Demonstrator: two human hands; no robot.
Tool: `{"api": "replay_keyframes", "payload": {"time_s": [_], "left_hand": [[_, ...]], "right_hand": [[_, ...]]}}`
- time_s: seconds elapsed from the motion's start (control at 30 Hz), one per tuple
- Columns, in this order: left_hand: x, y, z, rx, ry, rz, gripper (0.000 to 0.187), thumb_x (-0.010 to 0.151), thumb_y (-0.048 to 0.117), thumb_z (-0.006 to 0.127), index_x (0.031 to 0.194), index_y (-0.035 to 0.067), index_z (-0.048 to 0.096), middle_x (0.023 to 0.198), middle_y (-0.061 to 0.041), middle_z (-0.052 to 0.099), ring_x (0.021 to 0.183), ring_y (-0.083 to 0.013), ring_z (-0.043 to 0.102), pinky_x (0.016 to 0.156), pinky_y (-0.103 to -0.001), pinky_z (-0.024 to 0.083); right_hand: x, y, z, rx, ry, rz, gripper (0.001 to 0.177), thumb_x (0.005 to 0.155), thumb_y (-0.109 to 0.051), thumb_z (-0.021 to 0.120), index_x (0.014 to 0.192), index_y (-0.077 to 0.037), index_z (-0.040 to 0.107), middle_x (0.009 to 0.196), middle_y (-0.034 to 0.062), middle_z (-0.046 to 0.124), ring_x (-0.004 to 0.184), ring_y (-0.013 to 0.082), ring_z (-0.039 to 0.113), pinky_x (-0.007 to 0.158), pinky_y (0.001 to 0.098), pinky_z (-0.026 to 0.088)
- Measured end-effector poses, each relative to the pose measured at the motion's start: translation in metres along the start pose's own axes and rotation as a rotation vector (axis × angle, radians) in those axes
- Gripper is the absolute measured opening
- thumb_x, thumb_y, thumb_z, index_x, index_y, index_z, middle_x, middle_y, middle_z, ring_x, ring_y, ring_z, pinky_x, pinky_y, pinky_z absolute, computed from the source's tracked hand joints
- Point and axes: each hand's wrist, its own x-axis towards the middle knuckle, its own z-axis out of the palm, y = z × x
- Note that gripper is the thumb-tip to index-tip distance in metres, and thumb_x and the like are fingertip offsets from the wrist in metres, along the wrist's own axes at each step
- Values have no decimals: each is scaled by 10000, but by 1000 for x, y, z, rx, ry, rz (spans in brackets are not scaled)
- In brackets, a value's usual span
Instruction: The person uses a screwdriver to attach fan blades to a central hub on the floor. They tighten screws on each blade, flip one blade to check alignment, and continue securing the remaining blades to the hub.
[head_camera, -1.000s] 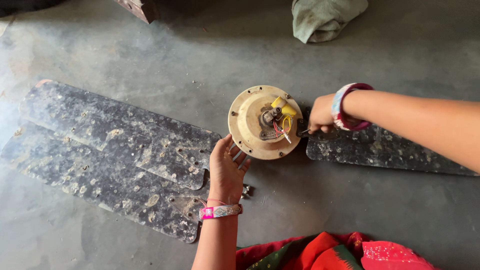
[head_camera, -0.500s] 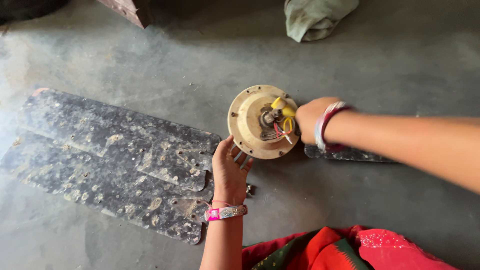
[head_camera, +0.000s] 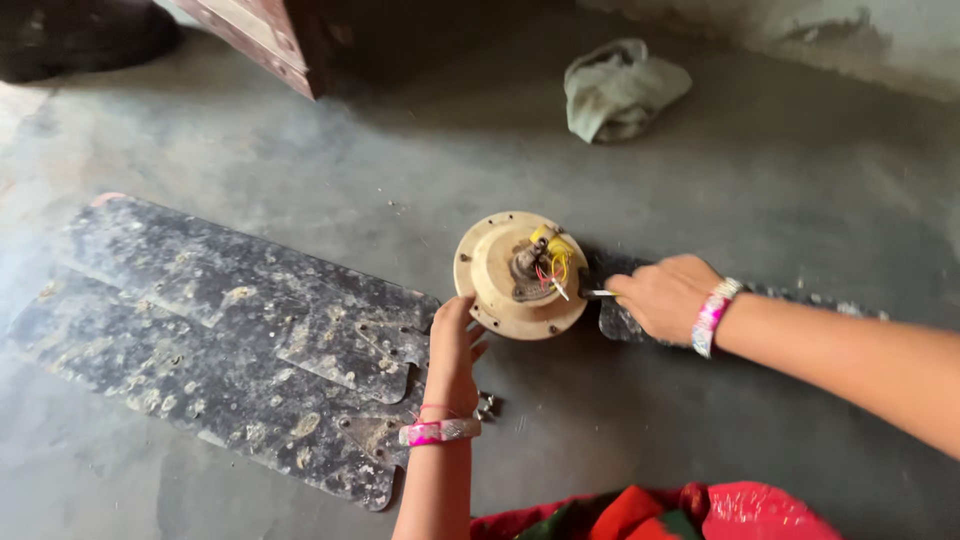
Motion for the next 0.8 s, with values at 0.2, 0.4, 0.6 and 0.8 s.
{"api": "replay_keyframes", "payload": {"time_s": [0.2,0.4,0.6,0.8], "left_hand": [[13,-24,-3,343,190,449,539,938,243,643,1415,54,478,1272,-158,672,1091,-250,700,889,-357,560],[16,-39,2,648,313,614,308,985,217,609,1230,28,603,1104,-201,721,978,-312,691,850,-404,533],[-17,-48,10,565,264,249,275,943,218,600,1158,48,572,980,-122,749,796,-281,756,732,-399,588],[-48,-49,10,650,66,90,346,925,270,660,1143,30,540,910,-109,751,682,-207,767,606,-383,606]], "right_hand": [[-11,-9,60,676,95,385,293,855,-386,690,853,-93,695,686,116,722,627,297,698,609,442,540],[-13,-11,93,1202,-227,667,565,891,-508,736,724,9,577,544,63,545,413,166,513,404,339,413],[-1,13,91,1221,-173,697,552,939,-519,625,767,1,697,545,83,583,405,159,445,406,331,368],[1,25,106,1183,-132,775,570,961,-506,568,904,6,811,606,107,691,446,171,446,456,337,386]]}}
